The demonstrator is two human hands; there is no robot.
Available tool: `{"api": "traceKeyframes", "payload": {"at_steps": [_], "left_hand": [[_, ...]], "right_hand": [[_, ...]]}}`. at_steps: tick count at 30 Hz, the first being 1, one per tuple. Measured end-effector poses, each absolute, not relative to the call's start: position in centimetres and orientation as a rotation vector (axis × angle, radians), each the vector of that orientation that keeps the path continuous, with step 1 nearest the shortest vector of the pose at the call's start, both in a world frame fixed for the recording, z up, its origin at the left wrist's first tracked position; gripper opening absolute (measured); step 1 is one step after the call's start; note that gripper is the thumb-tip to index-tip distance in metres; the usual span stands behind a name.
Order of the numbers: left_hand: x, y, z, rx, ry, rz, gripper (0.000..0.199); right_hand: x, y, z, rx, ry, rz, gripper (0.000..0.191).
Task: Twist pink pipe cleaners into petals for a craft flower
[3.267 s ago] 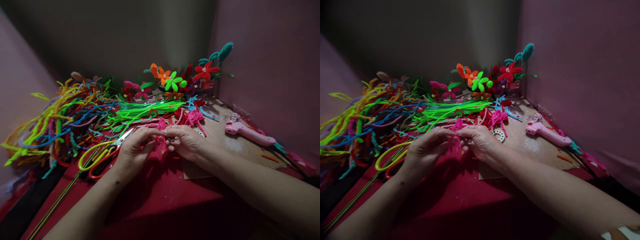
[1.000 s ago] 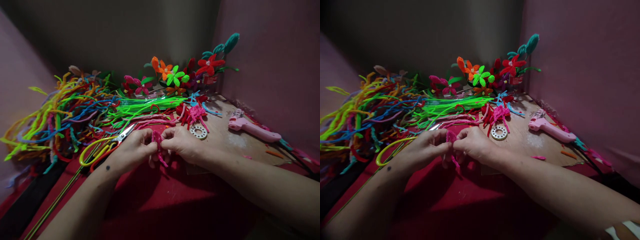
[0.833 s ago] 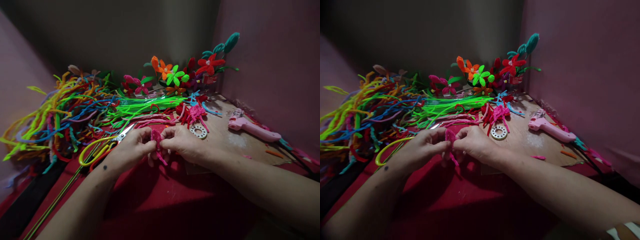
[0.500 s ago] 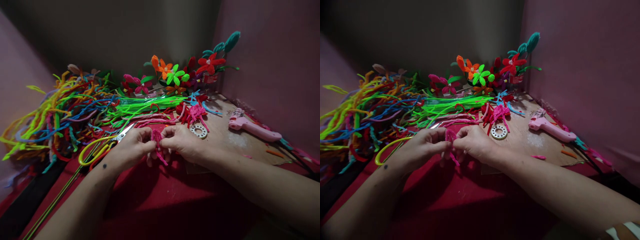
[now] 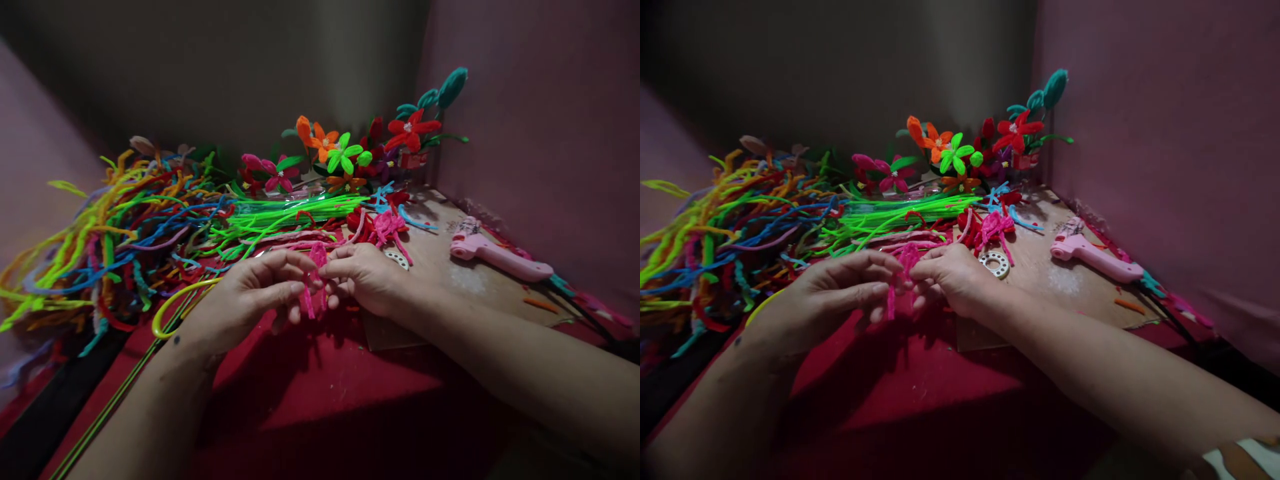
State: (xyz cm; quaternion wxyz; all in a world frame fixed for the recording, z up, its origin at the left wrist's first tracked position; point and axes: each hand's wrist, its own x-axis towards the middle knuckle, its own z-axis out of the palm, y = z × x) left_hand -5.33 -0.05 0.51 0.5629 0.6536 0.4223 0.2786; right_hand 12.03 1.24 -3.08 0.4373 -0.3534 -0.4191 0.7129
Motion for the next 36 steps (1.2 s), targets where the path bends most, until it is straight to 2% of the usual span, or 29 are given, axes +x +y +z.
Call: {"api": "traceKeyframes", "payload": {"at_steps": [4, 10, 17, 24, 29, 32, 36], "left_hand": [[-5.5, 0.0, 0.4, 1.538, 1.037, 0.620, 0.012], [-4.1, -0.5, 0.2, 1.586, 1.068, 1.006, 0.019], [-2.5, -1.9, -1.6, 1.927, 1.277, 1.392, 0.021], [-3.3, -1.5, -2.7, 2.702, 1.319, 1.418, 0.024], [-3.3, -1.3, -2.9, 3.019, 1.234, 1.383, 0.024], [-3.4, -1.2, -3.1, 3.002, 1.201, 1.306, 0.029], [-3.3, -1.1, -2.5, 2.572, 1.281, 1.162, 0.039]], "right_hand": [[12.1, 1.3, -3.0, -0.902, -1.012, 1.763, 0.014], [12.0, 1.0, -2.6, -0.934, -0.998, 1.748, 0.016], [11.9, 0.6, -2.4, -0.870, -0.994, 1.803, 0.022], [12.0, 0.6, -2.3, -0.846, -0.974, 1.810, 0.019], [12.0, 0.7, -2.6, -0.839, -0.957, 1.818, 0.018], [12.0, 0.8, -2.9, -0.826, -0.954, 1.823, 0.014], [12.0, 1.0, -3.0, -0.881, -0.986, 1.777, 0.015]]}}
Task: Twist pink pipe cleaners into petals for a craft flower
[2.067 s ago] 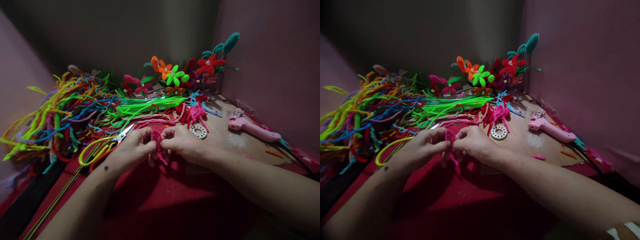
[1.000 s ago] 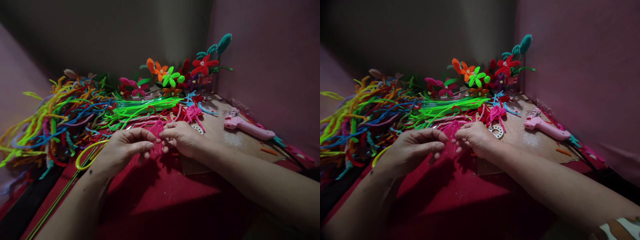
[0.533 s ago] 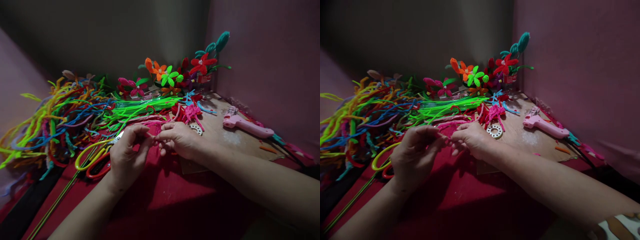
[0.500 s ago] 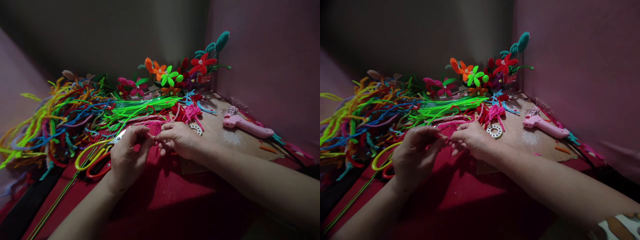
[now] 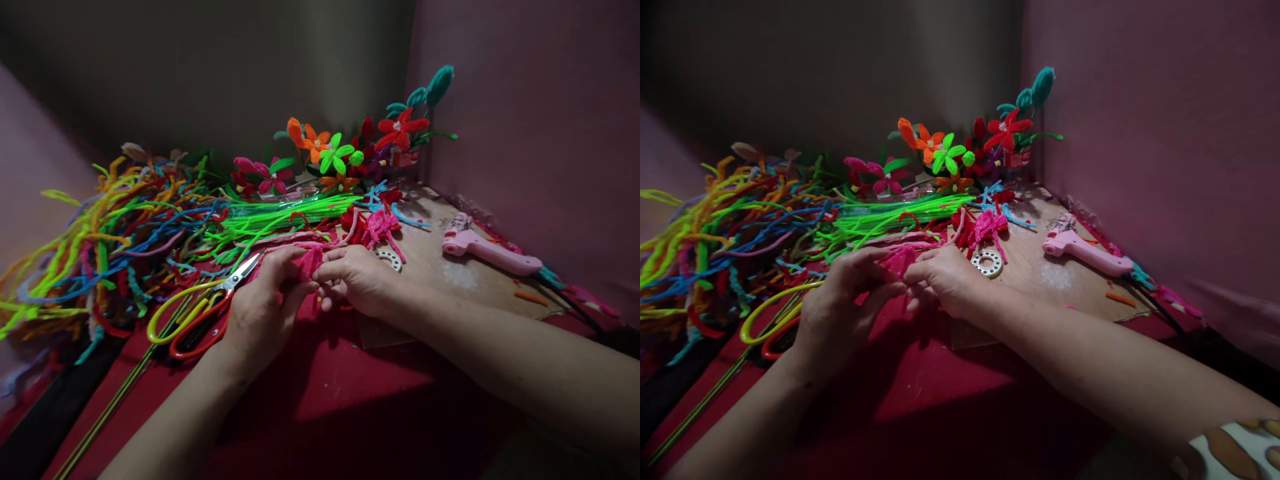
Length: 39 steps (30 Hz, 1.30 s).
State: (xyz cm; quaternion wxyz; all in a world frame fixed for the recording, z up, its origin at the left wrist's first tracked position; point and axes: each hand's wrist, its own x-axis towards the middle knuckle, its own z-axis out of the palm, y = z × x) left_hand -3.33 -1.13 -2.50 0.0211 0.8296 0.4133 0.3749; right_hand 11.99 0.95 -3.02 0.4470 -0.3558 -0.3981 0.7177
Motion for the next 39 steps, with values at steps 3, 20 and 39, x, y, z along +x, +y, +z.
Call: {"api": "traceKeyframes", "payload": {"at_steps": [3, 20, 39], "left_hand": [[-3.1, -1.1, -1.5, 2.133, 1.234, 1.115, 0.024], [-4.1, 0.4, -0.4, 1.554, 1.110, 0.715, 0.026], [-3.0, -0.3, -1.2, 1.535, 1.098, 0.845, 0.016]], "right_hand": [[12.0, 1.0, -3.0, -0.908, -1.027, 1.741, 0.017], [12.3, 0.5, -2.7, -0.900, -1.223, 1.805, 0.011], [12.8, 1.3, -3.0, -0.748, -1.015, 1.959, 0.006]]}}
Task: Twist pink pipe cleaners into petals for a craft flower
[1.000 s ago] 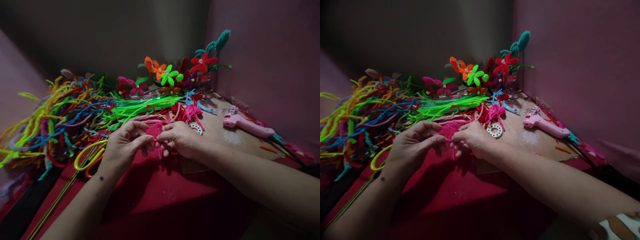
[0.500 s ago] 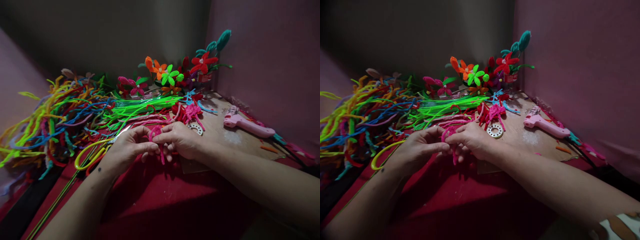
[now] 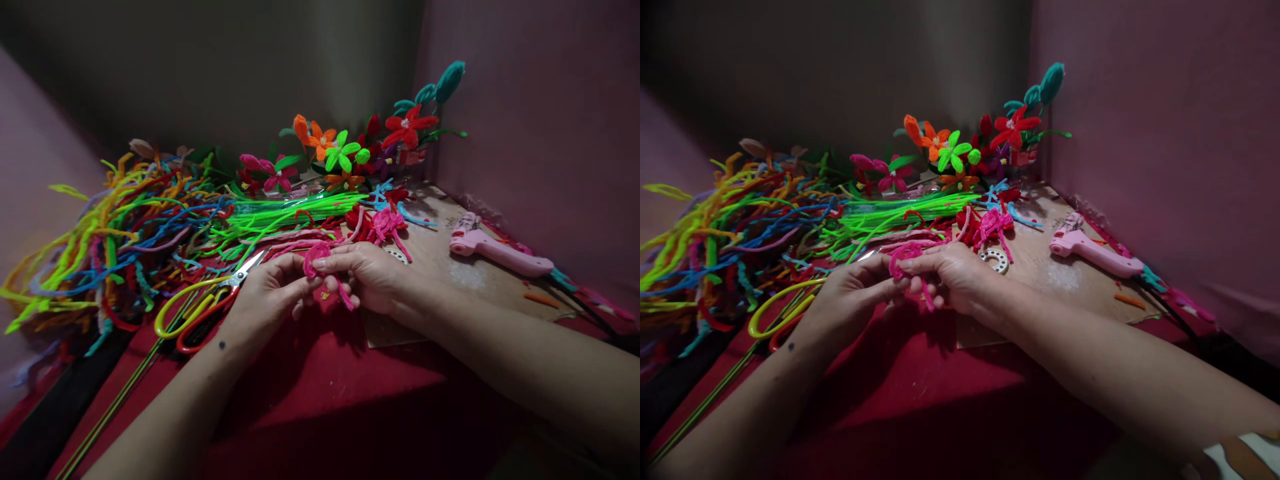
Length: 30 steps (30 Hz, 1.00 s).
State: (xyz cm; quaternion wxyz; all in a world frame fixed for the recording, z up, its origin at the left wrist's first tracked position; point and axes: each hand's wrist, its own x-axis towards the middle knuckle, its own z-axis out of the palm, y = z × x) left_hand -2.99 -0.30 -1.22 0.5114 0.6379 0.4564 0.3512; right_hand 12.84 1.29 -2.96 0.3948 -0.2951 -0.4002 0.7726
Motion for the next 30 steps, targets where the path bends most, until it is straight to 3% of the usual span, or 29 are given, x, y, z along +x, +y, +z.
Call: {"api": "traceKeyframes", "payload": {"at_steps": [11, 20, 30], "left_hand": [[-1.4, -0.7, -2.1, 1.563, 1.340, 1.016, 0.015], [-2.5, -0.4, -1.2, 1.638, 1.184, 0.600, 0.012], [-3.0, -0.2, -2.1, 1.856, 1.123, 0.485, 0.016]], "right_hand": [[12.7, 1.4, -3.2, -0.712, -0.823, 2.030, 0.008], [12.4, 1.4, -3.0, -0.839, -0.794, 2.021, 0.017], [12.2, 1.3, -3.2, -0.928, -0.855, 2.014, 0.017]]}}
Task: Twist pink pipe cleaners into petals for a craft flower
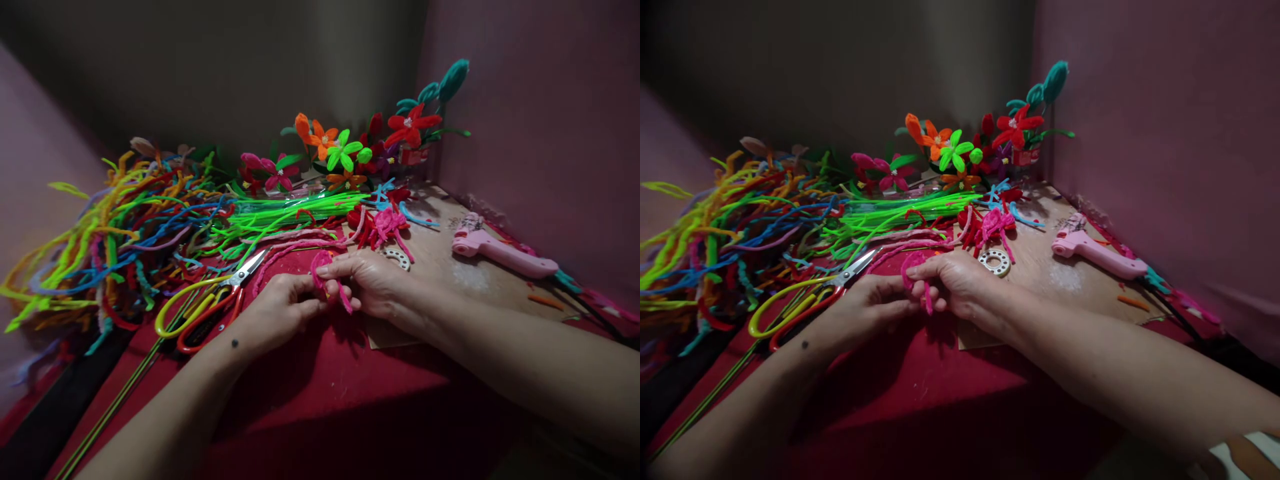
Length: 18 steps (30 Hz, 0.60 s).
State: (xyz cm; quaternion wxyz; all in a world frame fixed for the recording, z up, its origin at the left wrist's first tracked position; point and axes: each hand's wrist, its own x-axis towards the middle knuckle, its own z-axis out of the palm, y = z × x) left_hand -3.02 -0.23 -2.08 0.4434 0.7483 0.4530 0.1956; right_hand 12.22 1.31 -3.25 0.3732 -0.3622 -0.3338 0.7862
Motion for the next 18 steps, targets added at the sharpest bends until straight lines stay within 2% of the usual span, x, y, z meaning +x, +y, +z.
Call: {"api": "traceKeyframes", "payload": {"at_steps": [3, 9, 18], "left_hand": [[-2.8, -0.4, -2.0, 2.024, 1.223, 0.630, 0.016], [-3.1, -0.4, -1.6, 1.852, 1.315, 0.688, 0.016], [-3.0, -0.3, -2.7, 2.512, 1.431, 0.613, 0.015]], "right_hand": [[12.2, 1.2, -3.4, -0.909, -0.853, 2.029, 0.018], [12.1, 1.0, -3.4, -0.710, -0.869, 1.872, 0.009], [11.9, 1.2, -3.6, -0.822, -0.708, 1.925, 0.011]]}}
